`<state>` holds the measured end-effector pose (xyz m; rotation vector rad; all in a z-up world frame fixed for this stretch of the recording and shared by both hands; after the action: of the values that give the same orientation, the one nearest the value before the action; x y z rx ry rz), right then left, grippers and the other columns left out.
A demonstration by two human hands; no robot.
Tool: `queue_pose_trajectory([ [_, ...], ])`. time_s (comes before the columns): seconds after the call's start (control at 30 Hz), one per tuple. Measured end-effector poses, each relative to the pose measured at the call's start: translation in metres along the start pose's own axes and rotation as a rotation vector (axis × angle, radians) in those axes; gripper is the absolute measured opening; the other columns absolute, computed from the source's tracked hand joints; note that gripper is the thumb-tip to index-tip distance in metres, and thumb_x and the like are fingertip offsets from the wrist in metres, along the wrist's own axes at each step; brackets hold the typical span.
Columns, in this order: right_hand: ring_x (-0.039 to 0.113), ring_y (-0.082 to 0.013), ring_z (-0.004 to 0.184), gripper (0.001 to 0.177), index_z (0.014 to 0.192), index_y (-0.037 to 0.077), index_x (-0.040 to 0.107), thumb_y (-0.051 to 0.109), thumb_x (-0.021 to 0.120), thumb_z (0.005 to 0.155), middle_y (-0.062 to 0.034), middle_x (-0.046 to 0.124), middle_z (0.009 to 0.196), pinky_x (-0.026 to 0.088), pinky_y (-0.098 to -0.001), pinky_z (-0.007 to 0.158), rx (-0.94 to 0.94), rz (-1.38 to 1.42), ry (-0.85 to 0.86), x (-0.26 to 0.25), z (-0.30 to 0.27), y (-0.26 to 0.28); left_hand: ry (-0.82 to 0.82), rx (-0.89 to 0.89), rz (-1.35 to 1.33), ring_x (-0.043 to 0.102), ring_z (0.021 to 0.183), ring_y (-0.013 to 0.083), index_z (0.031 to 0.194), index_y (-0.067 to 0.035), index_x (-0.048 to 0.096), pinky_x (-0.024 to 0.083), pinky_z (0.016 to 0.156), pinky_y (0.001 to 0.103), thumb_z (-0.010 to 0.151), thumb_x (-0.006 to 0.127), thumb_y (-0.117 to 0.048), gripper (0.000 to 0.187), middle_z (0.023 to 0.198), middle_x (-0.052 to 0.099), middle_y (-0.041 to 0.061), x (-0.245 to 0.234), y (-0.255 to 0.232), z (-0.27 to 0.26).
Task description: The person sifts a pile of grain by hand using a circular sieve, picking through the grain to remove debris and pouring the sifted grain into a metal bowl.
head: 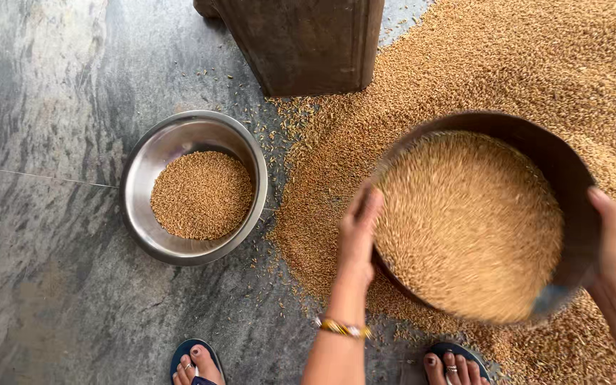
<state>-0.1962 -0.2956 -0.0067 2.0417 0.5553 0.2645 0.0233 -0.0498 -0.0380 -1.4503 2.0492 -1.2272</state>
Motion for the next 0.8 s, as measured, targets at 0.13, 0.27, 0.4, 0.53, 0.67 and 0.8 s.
queue_pose_trajectory([
  [0.13, 0.053, -0.0376, 0.124, 0.070, 0.144, 0.010, 0.042, 0.056, 0.047, 0.092, -0.0219, 0.052, 0.137, 0.042, -0.0622, 0.101, 0.165, -0.014, -0.023, 0.055, 0.016, -0.008, -0.171, -0.006, -0.026, 0.042, 0.147, 0.0249, 0.150, -0.021, 0.053, 0.033, 0.117, 0.049, 0.077, 0.062, -0.067, 0.086, 0.156, 0.050, 0.008, -0.074, -0.025, 0.016],
  [0.27, 0.056, -0.0288, 0.121, 0.065, 0.140, 0.004, 0.052, 0.048, 0.051, 0.092, -0.0157, 0.060, 0.135, 0.043, -0.0451, 0.105, 0.042, 0.182, 0.162, 0.066, -0.016, -0.076, -0.111, 0.068, -0.254, 0.050, 0.144, 0.0365, 0.151, -0.005, 0.050, 0.038, 0.117, 0.052, 0.089, 0.061, -0.059, 0.083, 0.156, 0.054, 0.022, -0.137, 0.020, -0.006],
  [0.4, 0.057, -0.0254, 0.114, 0.066, 0.149, 0.009, 0.050, 0.047, 0.050, 0.095, -0.0101, 0.059, 0.133, 0.043, -0.0459, 0.102, 0.161, 0.200, -0.087, -0.021, -0.035, -0.123, -0.042, 0.104, -0.032, 0.038, 0.150, 0.0240, 0.155, -0.023, 0.048, 0.028, 0.118, 0.054, 0.088, 0.052, -0.061, 0.078, 0.163, 0.043, 0.004, -0.088, 0.056, -0.015],
  [0.53, 0.062, -0.0256, 0.114, 0.066, 0.145, 0.014, 0.053, 0.056, 0.044, 0.095, -0.0078, 0.064, 0.132, 0.045, -0.0466, 0.103, 0.113, 0.138, -0.089, -0.038, -0.004, -0.066, -0.017, 0.025, 0.012, 0.029, 0.154, 0.0145, 0.152, -0.028, 0.049, 0.018, 0.124, 0.045, 0.089, 0.051, -0.065, 0.072, 0.166, 0.038, -0.004, -0.016, 0.031, -0.009],
  [0.67, 0.052, -0.0319, 0.125, 0.065, 0.140, 0.010, 0.049, 0.055, 0.047, 0.093, -0.0158, 0.056, 0.137, 0.041, -0.0537, 0.107, 0.068, -0.004, -0.008, 0.033, 0.030, -0.013, -0.148, 0.103, -0.002, 0.048, 0.143, 0.0172, 0.145, -0.021, 0.060, 0.035, 0.116, 0.042, 0.081, 0.059, -0.061, 0.075, 0.155, 0.056, 0.002, -0.041, -0.033, 0.016],
  [0.8, 0.050, -0.0326, 0.130, 0.065, 0.144, 0.003, 0.049, 0.043, 0.052, 0.093, -0.0189, 0.055, 0.143, 0.040, -0.0491, 0.108, 0.086, 0.140, 0.245, 0.088, 0.001, -0.041, -0.257, 0.114, -0.053, 0.054, 0.138, 0.0206, 0.147, -0.005, 0.056, 0.040, 0.111, 0.038, 0.087, 0.059, -0.059, 0.081, 0.148, 0.061, 0.012, -0.130, -0.023, 0.002],
])
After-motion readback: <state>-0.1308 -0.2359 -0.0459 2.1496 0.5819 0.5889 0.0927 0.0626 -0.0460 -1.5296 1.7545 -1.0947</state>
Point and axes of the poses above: each hand's wrist, its own z-axis towards the middle knuckle, its own x-axis out of the palm, y = z × x, the point moved 8 cm from there along z, towards the middle knuckle
